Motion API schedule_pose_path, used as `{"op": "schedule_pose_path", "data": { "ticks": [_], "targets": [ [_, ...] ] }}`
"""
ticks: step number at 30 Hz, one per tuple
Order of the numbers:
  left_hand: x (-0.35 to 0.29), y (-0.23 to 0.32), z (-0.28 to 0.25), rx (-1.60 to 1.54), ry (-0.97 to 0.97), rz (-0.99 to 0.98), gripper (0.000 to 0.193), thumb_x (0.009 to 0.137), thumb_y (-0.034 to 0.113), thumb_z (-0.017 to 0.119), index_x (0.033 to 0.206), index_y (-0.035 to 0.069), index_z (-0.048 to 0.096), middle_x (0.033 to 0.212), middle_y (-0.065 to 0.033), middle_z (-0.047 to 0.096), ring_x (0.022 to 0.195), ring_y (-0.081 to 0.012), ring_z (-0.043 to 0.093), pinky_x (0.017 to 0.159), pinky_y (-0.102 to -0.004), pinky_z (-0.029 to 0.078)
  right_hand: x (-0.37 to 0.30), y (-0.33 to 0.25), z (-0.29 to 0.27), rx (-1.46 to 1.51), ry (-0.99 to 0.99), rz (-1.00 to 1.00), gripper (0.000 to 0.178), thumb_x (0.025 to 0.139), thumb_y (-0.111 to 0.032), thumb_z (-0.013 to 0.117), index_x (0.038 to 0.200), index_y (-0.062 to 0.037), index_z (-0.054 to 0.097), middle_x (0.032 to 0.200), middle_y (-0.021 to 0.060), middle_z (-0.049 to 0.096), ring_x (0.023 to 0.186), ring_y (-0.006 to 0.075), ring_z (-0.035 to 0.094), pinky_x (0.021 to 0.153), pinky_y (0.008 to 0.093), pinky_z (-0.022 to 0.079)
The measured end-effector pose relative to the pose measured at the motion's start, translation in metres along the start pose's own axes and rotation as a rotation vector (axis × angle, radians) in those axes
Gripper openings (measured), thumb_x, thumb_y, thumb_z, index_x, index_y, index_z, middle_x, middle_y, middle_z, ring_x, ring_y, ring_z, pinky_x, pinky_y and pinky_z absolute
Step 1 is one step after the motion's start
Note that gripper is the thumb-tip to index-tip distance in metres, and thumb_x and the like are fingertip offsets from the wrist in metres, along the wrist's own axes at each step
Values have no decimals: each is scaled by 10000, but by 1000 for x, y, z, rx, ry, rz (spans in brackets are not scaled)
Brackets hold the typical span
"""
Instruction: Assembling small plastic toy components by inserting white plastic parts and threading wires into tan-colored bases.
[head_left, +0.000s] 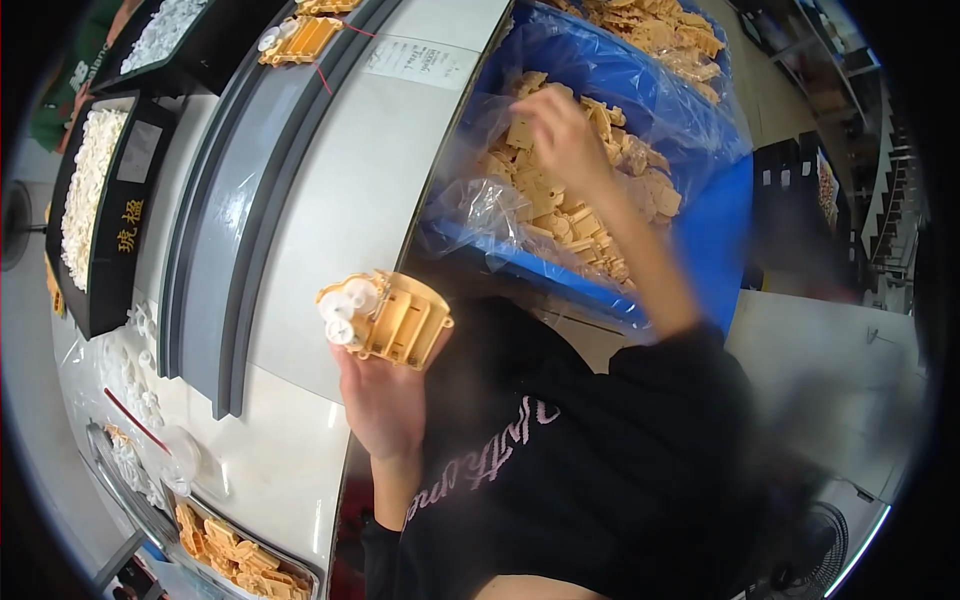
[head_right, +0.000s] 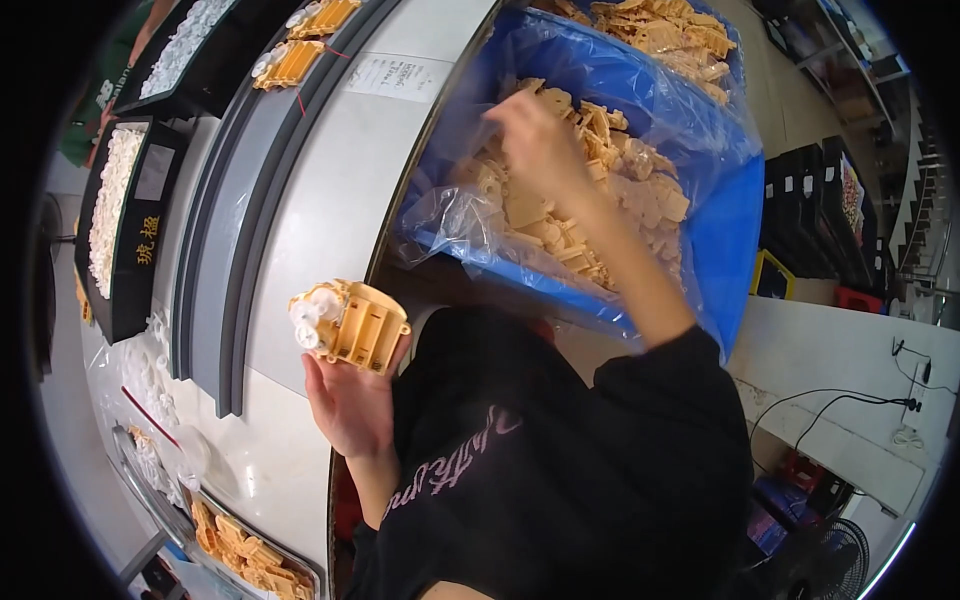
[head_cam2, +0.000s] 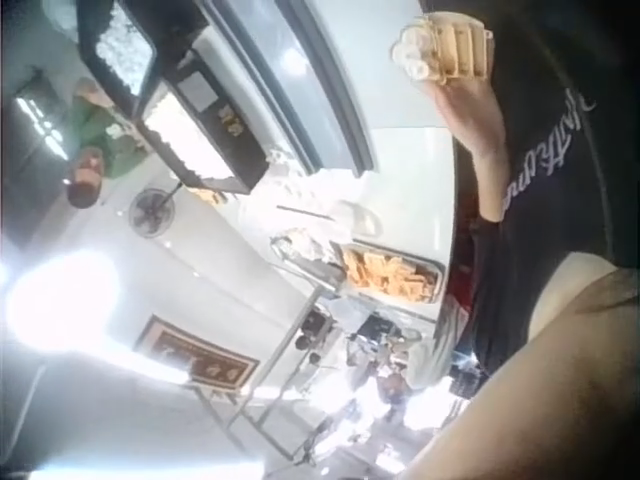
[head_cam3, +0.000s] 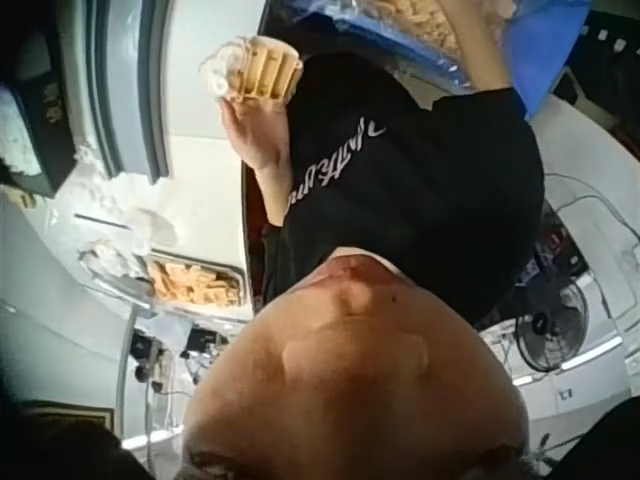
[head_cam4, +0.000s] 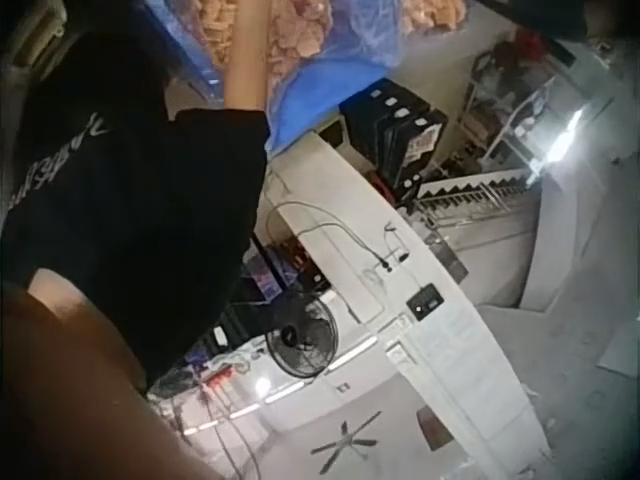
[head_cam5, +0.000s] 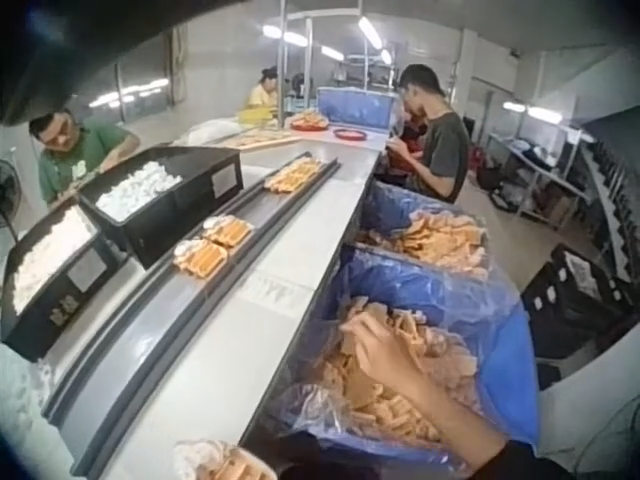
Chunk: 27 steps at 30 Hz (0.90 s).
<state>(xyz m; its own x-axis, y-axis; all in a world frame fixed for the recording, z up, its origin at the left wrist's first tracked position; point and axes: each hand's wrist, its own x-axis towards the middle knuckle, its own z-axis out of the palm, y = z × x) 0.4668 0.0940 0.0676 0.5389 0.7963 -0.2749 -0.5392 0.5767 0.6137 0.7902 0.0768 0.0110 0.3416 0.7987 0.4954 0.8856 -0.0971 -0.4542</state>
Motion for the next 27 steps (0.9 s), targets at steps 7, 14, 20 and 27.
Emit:
{"op": "schedule_pose_path", "data": {
  "ticks": [7,14,20,27],
  "targets": [
    [-2,-16,0,0,-50,-115,666,956,366,450,1497,203,98,1496,-83,239,1353,-346,305,1003,-657,337,-55,149,7,-278,-555,242,301,721,51,521,995,4,636,1021,145,577,1083,317,526,897,404,456],
    [2,-22,-5,-27,-121,-167,708,926,330,481,1497,193,84,1502,-77,211,1373,-327,268,1036,-605,329,-66,138,-23,-415,-543,6,250,706,13,580,949,-32,623,971,121,563,1019,316,534,864,401,458],
    [1,-18,5,-68,-136,-168,756,902,348,493,1501,179,64,1508,-78,204,1380,-302,263,1066,-527,322,-31,-31,-64,-108,51,-124,239,707,43,589,924,-33,655,942,105,638,915,279,585,820,338,468],
    [5,-19,18,-217,-175,-184,758,917,422,478,1501,181,59,1513,-73,217,1380,-283,287,1075,-490,327,-55,-149,-58,81,-62,-563,299,683,-47,727,974,-109,698,1026,-24,633,928,159,517,734,277,436]
  ]
}}
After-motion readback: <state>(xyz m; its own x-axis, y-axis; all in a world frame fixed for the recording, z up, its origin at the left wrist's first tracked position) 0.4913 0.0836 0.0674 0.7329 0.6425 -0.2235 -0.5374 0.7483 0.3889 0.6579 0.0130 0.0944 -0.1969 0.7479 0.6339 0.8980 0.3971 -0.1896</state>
